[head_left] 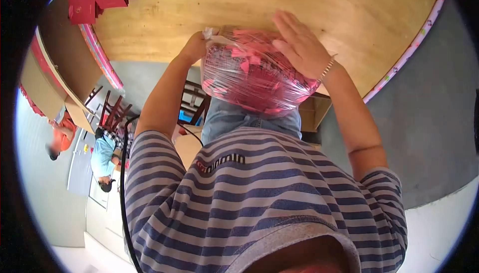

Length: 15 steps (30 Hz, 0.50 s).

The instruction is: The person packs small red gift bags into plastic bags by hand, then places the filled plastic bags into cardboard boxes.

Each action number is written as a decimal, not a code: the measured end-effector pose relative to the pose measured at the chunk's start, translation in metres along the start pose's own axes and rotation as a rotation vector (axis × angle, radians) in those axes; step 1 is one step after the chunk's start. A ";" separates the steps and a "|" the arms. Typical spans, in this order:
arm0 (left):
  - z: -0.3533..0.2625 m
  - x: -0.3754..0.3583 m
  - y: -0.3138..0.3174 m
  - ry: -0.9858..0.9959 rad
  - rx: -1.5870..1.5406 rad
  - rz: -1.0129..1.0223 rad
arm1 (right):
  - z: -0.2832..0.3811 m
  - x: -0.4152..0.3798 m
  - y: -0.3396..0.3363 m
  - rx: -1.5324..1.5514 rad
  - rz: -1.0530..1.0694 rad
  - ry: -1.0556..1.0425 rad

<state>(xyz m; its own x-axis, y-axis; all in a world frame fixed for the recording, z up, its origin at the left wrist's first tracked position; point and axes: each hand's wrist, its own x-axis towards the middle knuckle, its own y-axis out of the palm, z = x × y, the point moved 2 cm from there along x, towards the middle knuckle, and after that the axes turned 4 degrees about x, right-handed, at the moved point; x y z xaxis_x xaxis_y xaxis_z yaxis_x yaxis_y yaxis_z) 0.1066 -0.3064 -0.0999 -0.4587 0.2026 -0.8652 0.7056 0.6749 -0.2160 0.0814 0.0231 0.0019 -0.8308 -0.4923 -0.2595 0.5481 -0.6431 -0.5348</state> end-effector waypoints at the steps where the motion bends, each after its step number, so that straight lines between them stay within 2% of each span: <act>1: 0.008 -0.003 0.000 -0.014 0.000 0.011 | 0.000 -0.003 0.021 -0.019 0.168 0.040; 2: 0.016 -0.006 0.001 -0.037 -0.069 0.065 | 0.001 -0.011 0.044 -0.040 0.334 0.075; 3: 0.024 -0.006 -0.001 -0.057 -0.139 0.113 | 0.000 -0.027 0.074 0.086 0.329 0.094; 6: 0.067 -0.006 0.008 -0.077 -0.243 0.082 | 0.006 -0.027 0.083 0.130 0.353 0.093; 7: 0.076 -0.005 0.006 -0.086 -0.242 0.085 | 0.004 -0.021 0.081 0.138 0.357 0.096; 9: 0.084 -0.003 0.004 -0.040 -0.119 0.105 | 0.001 0.003 0.058 0.419 0.339 0.168; 10: 0.088 0.000 0.004 -0.039 -0.117 0.105 | 0.002 0.011 0.048 0.447 0.238 0.172; 11: 0.098 0.003 0.006 -0.080 -0.206 0.096 | 0.002 0.009 0.060 0.450 0.237 0.172; 13: 0.093 0.001 0.006 -0.124 -0.295 0.093 | 0.012 -0.007 0.092 0.153 0.401 0.060; 15: 0.053 -0.010 0.005 -0.141 -0.586 0.104 | 0.016 -0.013 0.089 0.220 0.374 0.081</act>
<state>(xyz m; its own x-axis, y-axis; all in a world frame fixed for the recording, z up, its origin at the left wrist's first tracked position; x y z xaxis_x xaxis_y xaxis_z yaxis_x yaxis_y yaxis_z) 0.1430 -0.3428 -0.1160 -0.2990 0.2197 -0.9286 0.3099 0.9428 0.1232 0.1427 -0.0368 -0.0295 -0.5717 -0.6730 -0.4693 0.8126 -0.5435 -0.2106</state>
